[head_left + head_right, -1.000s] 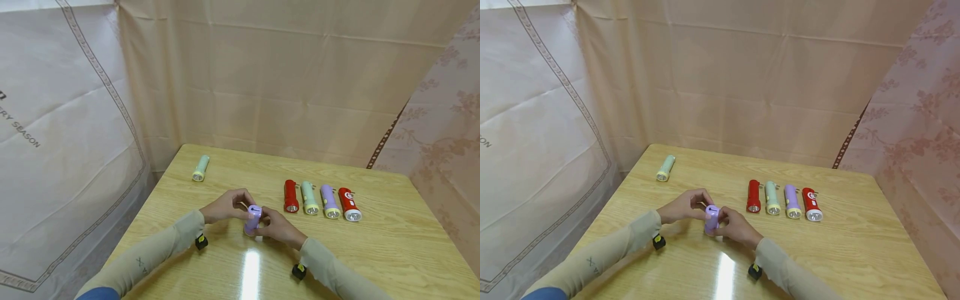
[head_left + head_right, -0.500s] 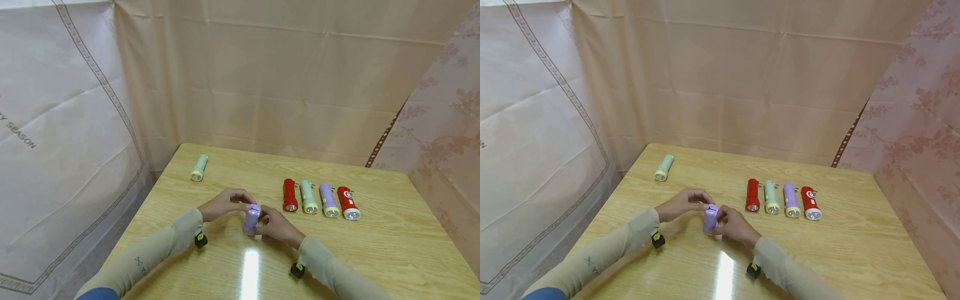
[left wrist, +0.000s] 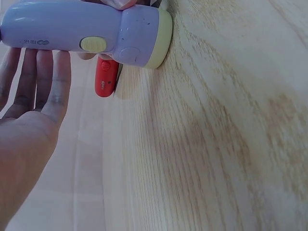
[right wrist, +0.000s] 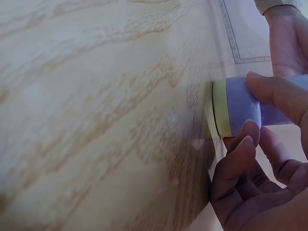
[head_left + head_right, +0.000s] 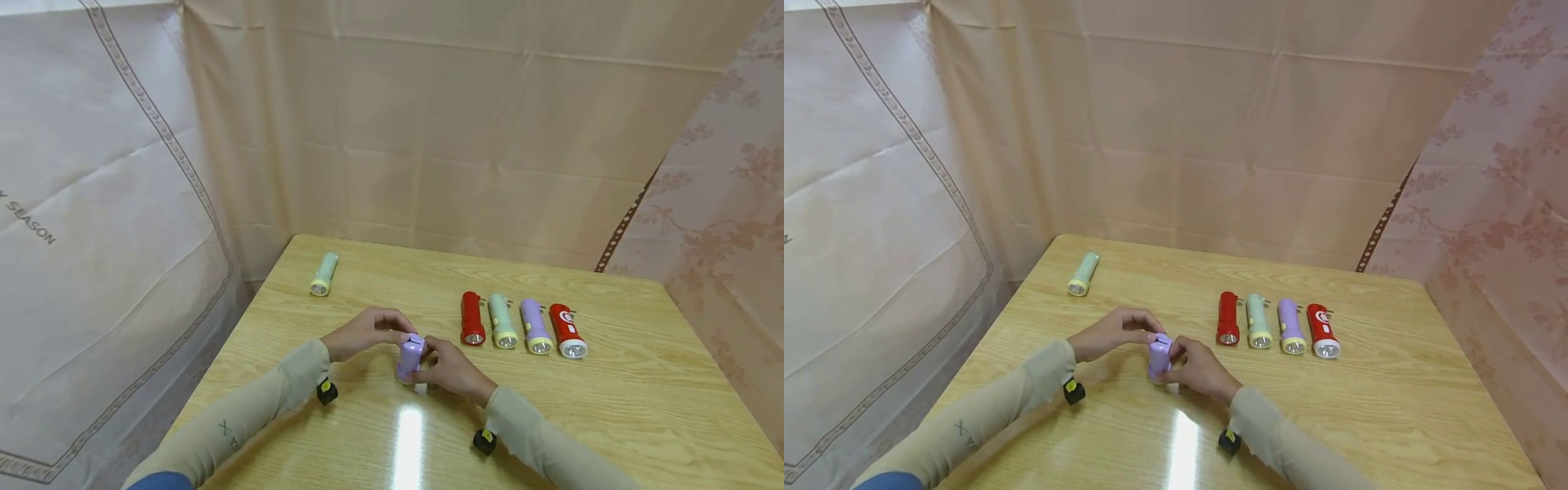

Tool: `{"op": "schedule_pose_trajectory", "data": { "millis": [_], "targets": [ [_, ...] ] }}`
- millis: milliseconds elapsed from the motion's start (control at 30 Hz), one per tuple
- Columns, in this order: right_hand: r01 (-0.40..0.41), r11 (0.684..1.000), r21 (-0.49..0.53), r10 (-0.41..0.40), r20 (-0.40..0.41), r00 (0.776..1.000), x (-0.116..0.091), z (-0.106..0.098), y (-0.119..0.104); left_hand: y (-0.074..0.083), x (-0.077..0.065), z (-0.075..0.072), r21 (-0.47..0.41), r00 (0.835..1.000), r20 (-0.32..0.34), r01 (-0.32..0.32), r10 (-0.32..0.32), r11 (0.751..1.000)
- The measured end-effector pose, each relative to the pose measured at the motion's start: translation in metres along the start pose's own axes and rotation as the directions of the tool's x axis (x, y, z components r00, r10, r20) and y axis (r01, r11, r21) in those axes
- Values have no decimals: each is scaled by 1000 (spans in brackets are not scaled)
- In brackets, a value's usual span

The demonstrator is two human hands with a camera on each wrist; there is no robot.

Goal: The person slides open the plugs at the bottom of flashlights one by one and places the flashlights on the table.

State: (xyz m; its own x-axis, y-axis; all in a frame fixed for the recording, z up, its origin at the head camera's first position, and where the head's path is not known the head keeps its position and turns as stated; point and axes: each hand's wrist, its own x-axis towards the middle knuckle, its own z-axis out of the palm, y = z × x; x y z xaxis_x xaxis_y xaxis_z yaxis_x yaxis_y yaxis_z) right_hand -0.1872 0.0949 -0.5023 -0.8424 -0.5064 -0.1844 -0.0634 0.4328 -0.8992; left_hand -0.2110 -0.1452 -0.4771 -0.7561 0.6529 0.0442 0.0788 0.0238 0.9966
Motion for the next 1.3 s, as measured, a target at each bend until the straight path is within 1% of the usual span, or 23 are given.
{"op": "schedule_pose_trajectory", "data": {
  "millis": [200, 367, 700, 967, 1300],
  "targets": [
    [-9, 1000, 5, 9, -1, 1000, 0, 0, 0, 0, 1, 1, 26, 1000, -19, 20, -20, 999],
    [-12, 1000, -1, 12, -6, 1000, 1, 0, 0, 1, 1, 2, 23, 999, -35, 32, -31, 999],
    [-20, 1000, 21, 19, 4, 1000, 1, 0, 1, -1, 3, -2, 52, 999, -29, 34, -33, 998],
    [-16, 1000, 16, 16, 1, 1000, 2, 0, 3, 0, 2, -1, 50, 998, -39, 44, -42, 998],
    [-15, 999, 39, 15, 10, 1000, 1, 0, 3, 2, 1, 0, 60, 998, -39, 46, -43, 997]
  ]
}}
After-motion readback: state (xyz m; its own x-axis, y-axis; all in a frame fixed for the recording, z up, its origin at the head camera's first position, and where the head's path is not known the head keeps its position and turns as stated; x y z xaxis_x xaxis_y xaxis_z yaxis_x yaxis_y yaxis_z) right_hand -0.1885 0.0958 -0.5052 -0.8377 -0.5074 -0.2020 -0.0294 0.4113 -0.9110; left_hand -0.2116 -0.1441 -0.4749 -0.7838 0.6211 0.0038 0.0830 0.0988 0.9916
